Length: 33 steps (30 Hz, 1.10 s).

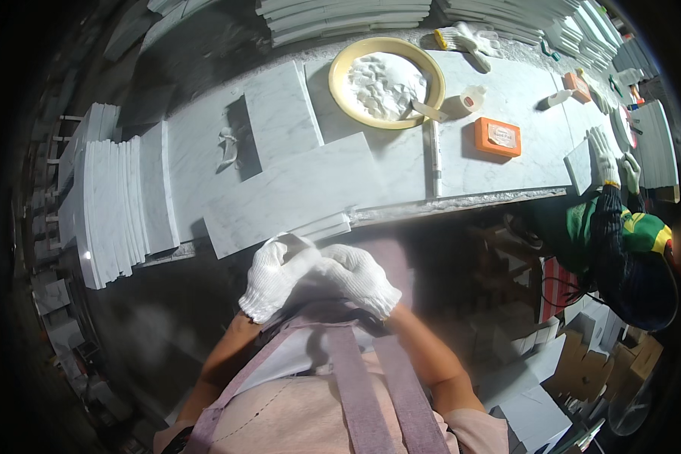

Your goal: The person repeatedly picks white rectangular tiles from a stack, applies a white paste from a bowl to the edges, and smooths the edges with a metal scraper. The person then places the finished tiles back into a stack. A coworker performs similar work across the table.

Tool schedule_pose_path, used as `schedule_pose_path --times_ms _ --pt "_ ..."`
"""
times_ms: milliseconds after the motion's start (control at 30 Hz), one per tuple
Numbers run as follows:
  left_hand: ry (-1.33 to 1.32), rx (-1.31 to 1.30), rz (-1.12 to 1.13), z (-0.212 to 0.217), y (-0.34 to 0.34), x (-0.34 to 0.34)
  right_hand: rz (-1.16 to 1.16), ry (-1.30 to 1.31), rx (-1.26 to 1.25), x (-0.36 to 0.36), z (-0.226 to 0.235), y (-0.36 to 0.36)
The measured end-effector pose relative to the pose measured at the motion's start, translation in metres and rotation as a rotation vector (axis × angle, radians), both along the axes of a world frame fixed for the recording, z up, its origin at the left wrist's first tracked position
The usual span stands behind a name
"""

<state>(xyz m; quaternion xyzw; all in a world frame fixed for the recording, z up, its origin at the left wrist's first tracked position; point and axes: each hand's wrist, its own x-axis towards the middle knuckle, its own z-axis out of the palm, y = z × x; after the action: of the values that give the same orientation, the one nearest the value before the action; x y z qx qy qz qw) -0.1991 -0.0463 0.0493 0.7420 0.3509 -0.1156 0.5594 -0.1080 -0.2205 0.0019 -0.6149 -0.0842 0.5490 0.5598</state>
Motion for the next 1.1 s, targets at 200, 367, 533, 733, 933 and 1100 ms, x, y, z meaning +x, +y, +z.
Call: schedule_pose_path --times_ms 200,367,533,733,933,1100 --pt "-0.187 0.348 -0.393 0.009 -0.003 0.007 -0.179 0.195 0.049 0.014 -0.004 -0.044" --pt "-0.569 0.704 -0.46 -0.002 0.005 0.017 -0.46 0.041 0.022 0.034 -0.008 -0.093" --pt "-0.359 1.161 -0.779 -0.005 0.038 0.017 -0.458 0.042 0.092 0.024 -0.017 -0.101" --pt "-0.263 1.39 -0.942 -0.021 0.084 0.006 -0.611 0.092 0.076 0.031 -0.033 -0.085" --pt "-0.376 1.368 -0.921 -0.023 0.088 0.009 -0.755 0.086 0.28 0.053 -0.023 -0.059" --pt "-0.346 0.975 -0.856 0.031 0.108 0.012 -0.738 0.092 0.376 0.074 -0.01 -0.036"
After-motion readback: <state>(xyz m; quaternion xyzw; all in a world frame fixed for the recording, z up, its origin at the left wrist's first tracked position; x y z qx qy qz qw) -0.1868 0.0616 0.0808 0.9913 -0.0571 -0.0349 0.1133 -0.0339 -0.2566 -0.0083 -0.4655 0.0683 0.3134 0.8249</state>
